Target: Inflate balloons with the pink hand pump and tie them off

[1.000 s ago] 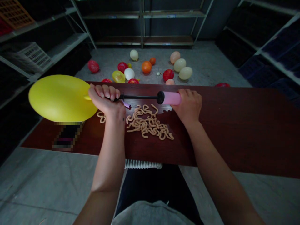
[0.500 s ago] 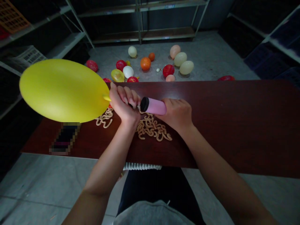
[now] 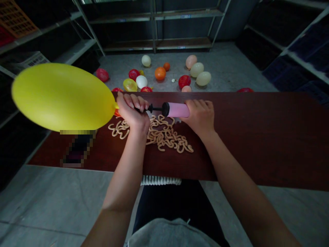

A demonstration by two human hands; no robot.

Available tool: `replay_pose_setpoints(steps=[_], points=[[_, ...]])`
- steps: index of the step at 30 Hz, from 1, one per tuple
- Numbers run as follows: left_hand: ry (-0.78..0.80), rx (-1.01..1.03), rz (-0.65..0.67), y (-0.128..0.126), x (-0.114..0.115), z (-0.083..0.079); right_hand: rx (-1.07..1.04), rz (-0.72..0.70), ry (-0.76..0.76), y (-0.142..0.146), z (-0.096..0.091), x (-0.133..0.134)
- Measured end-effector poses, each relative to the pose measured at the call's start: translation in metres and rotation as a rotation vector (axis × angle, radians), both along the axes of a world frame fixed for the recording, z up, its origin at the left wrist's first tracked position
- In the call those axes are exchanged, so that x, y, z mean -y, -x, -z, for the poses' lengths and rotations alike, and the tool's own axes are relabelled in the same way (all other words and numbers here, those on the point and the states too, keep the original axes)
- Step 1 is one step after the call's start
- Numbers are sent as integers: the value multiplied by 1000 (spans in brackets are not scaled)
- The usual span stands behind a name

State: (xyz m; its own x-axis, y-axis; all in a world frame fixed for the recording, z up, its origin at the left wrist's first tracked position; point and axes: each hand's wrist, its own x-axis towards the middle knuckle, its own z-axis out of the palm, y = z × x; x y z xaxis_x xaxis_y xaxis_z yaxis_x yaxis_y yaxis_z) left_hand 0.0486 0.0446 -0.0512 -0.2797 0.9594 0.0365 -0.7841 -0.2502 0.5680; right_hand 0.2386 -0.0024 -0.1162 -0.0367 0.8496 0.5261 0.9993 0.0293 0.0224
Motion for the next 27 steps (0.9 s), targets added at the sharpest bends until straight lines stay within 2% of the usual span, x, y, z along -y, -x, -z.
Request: replay_pose_setpoints(steps=[8, 15, 22, 27], points=[[-44, -34, -89, 31, 4, -18, -8, 126, -45, -30, -5, -1], [-189, 11, -198, 46, 4, -20, -78, 139, -45, -9, -8, 5], [-99, -113, -180, 13, 12, -19, -141, 90, -61, 8, -14, 14], [-94, -167, -47, -18, 14, -2, -142, -13, 2, 19, -9, 15]])
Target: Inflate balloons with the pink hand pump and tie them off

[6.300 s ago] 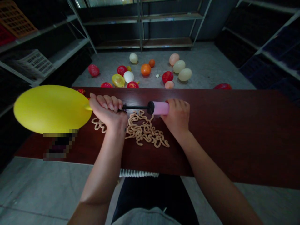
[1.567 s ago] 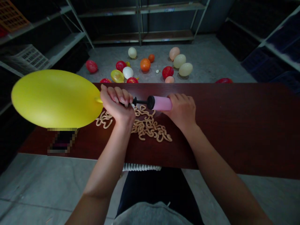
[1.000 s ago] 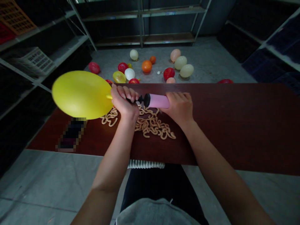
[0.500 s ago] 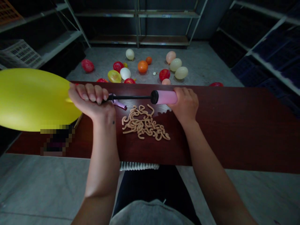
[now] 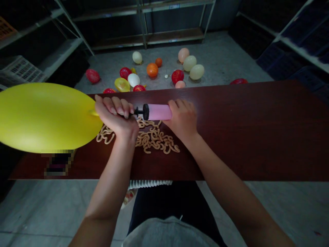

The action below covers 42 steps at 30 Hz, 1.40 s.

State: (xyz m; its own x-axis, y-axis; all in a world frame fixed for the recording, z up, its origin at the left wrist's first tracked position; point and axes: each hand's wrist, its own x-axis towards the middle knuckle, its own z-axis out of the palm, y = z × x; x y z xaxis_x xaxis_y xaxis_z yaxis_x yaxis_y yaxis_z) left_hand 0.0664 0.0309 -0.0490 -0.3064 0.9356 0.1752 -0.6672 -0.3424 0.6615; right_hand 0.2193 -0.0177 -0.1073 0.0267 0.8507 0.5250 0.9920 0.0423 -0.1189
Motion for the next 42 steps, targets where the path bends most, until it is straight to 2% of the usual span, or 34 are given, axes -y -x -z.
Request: replay_pose_setpoints(steps=[5, 12, 18, 26, 30, 33, 37, 42], points=[[23, 64, 69, -10, -2, 12, 12, -77, 17, 0, 8, -4], [63, 135, 17, 14, -7, 4, 103, -95, -18, 2, -1, -4], [61, 148, -48, 35, -13, -4, 123, 5, 11, -16, -3, -11], [-15, 188, -76, 55, -8, -15, 120, 129, -74, -49, 0, -15], [-54, 230, -34, 51, -7, -13, 86, 97, -98, -53, 1, -14], [-46, 266, -23, 42, -9, -8, 68, 136, -139, -50, 4, -13], [-28, 282, -11, 25, -6, -4, 130, 54, -95, -39, -1, -9], [20, 208, 72, 1, 2, 1, 185, -81, -49, -20, -4, -1]])
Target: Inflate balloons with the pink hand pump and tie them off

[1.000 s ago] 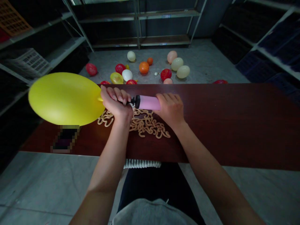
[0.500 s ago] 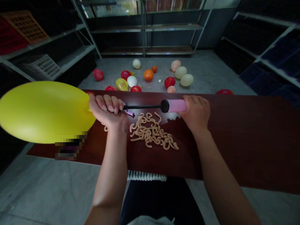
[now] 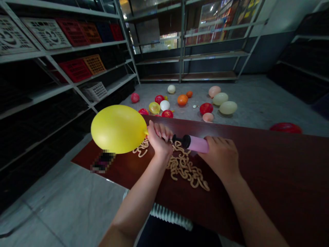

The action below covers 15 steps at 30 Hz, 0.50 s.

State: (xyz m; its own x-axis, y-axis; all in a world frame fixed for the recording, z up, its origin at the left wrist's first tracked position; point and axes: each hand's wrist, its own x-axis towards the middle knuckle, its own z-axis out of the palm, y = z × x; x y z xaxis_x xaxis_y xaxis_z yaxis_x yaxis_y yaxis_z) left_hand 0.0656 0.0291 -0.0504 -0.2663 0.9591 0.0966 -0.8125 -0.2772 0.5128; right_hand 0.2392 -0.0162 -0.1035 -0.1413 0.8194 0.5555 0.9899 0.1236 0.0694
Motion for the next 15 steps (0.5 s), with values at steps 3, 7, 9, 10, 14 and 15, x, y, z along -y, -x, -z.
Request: replay_pose_setpoints(steps=[3, 7, 9, 10, 14, 15], points=[[24, -33, 51, -12, 0, 5, 5, -53, 11, 8, 5, 2], [44, -15, 92, -14, -5, 10, 0, -38, 6, 14, 6, 3], [62, 4, 108, -9, -8, 10, 0, -29, -8, 16, 5, 2], [71, 13, 104, -6, -9, 10, 0, -27, -15, 17, 4, 1], [96, 29, 61, 5, -10, 6, 1, -42, -32, 20, 6, -2], [99, 28, 54, 8, -11, 5, 5, -42, -36, 21, 8, -3]])
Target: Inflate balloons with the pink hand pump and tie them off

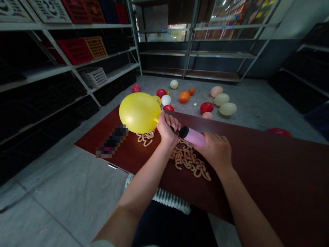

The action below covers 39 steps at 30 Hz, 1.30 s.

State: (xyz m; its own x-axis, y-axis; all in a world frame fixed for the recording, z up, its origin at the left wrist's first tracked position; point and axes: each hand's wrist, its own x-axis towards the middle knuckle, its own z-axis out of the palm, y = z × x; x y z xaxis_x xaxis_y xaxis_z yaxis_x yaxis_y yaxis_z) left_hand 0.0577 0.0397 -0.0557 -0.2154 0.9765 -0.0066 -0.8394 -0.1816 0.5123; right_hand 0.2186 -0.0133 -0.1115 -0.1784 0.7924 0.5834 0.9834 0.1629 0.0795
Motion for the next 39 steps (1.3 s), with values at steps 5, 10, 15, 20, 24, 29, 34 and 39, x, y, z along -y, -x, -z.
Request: replay_pose_setpoints(steps=[5, 10, 15, 20, 24, 29, 34, 39], points=[[-33, 26, -64, 18, -4, -4, 36, 21, -22, -8, 3, -3], [-62, 32, -107, 38, -4, -12, 50, 67, -22, -29, -2, -5], [-100, -57, -138, 46, 6, -26, 5, 175, -43, -53, -6, -3], [-164, -84, -108, 36, 15, -35, -109, 248, -11, -52, -6, -2], [-164, -66, -165, 26, 14, -31, -214, 288, 97, -34, -6, 0], [-143, -162, -112, 9, 13, -19, -266, 260, 124, -12, -10, 7], [-131, -219, -38, -17, 23, -10, -221, 88, 121, -2, -10, 11], [-171, -174, 12, -24, 22, -5, -185, 44, 67, -5, -1, 6]])
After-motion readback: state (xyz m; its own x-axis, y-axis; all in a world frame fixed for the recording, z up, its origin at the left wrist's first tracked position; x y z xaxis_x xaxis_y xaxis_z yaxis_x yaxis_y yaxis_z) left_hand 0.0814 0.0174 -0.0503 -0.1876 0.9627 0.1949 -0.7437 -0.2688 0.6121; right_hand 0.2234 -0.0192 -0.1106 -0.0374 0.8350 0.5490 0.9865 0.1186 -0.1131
